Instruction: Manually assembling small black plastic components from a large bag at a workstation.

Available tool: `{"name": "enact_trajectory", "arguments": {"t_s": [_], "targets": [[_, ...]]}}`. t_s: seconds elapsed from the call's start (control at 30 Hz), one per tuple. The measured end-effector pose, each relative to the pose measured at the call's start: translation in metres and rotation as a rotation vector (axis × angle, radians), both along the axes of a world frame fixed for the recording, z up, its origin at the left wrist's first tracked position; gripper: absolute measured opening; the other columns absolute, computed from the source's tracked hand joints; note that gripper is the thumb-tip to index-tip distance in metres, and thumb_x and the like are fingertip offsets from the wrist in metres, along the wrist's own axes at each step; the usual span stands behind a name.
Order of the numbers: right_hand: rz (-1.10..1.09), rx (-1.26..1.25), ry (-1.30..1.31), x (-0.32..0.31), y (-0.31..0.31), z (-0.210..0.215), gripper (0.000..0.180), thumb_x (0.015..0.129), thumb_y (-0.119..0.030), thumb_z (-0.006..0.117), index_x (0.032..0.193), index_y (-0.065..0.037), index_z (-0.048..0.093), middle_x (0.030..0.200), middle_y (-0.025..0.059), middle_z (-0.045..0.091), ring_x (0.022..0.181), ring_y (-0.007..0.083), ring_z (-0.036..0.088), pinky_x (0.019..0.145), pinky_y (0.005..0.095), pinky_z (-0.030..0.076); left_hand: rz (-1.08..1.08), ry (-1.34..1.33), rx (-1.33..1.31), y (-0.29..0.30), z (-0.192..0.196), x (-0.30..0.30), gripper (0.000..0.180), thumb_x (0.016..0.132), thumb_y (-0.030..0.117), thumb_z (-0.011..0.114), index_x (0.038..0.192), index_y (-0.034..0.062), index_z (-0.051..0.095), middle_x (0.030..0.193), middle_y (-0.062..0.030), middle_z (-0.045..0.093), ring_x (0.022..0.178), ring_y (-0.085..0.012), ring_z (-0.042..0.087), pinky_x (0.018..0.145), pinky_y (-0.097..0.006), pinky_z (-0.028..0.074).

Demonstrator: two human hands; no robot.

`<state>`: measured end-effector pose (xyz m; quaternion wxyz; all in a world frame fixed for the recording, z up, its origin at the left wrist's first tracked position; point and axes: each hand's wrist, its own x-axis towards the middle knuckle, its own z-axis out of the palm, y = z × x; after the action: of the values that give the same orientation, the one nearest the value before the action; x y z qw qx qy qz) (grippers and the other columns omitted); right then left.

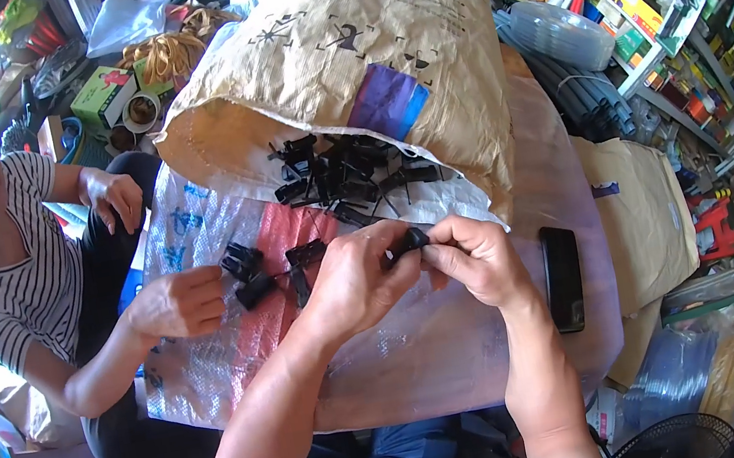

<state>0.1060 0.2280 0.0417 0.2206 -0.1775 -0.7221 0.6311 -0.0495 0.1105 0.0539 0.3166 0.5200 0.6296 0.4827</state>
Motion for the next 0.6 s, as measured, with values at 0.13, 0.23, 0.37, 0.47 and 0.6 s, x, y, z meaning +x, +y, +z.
{"name": "enact_trajectory", "arguments": {"t_s": [0.13,0.23,0.37,0.47,0.6], "targets": [[0.020,-0.004,0.042,0.000,-0.001,-0.004,0.009,0.092,-0.010,0.062,0.093,-0.001,0.062,0.074,-0.0010,0.060,0.063,0.0041,0.053,0.057,0.0200,0.045,0.080,0.076,0.138,0.002,-0.009,0.002,0.031,0.082,0.012,0.065,0.108,-0.0038,0.061,0.072,-0.0056,0.058,0.065,-0.0076,0.051,0.059,-0.026,0.046],[-0.044,0.021,0.081,-0.001,-0.002,-0.005,0.007,0.091,-0.009,0.062,0.091,-0.002,0.060,0.073,-0.0023,0.058,0.065,0.0027,0.051,0.058,0.0187,0.042,0.027,-0.106,0.075,0.003,-0.006,0.003,0.034,0.082,0.013,0.065,0.111,-0.0044,0.059,0.075,-0.0046,0.059,0.068,-0.0076,0.052,0.062,-0.026,0.046],[-0.216,0.269,0.169,-0.015,-0.004,-0.004,0.012,0.091,-0.012,0.064,0.092,-0.002,0.059,0.081,-0.0015,0.059,0.072,0.0041,0.053,0.065,0.0192,0.044,-0.001,-0.478,0.231,0.008,-0.017,0.005,0.040,0.090,0.013,0.060,0.124,-0.0071,0.052,0.090,-0.0009,0.059,0.076,-0.0066,0.051,0.066,-0.023,0.044],[-0.110,0.141,0.122,-0.010,-0.005,-0.007,0.012,0.091,-0.010,0.065,0.097,-0.001,0.061,0.086,-0.0011,0.061,0.076,0.0052,0.055,0.070,0.0215,0.046,-0.036,-0.724,0.138,0.006,-0.014,-0.007,0.033,0.096,0.016,0.051,0.121,-0.0042,0.055,0.087,-0.0009,0.059,0.065,-0.0051,0.045,0.057,-0.021,0.037],[-0.054,0.360,0.160,-0.013,-0.007,-0.007,0.010,0.087,-0.003,0.066,0.096,0.000,0.062,0.088,0.0035,0.060,0.078,0.0112,0.056,0.071,0.0239,0.046,0.033,-0.835,0.185,0.008,-0.023,-0.013,0.037,0.098,0.018,0.046,0.124,-0.0088,0.050,0.090,-0.0121,0.065,0.061,-0.0093,0.049,0.053,-0.023,0.039]]}}
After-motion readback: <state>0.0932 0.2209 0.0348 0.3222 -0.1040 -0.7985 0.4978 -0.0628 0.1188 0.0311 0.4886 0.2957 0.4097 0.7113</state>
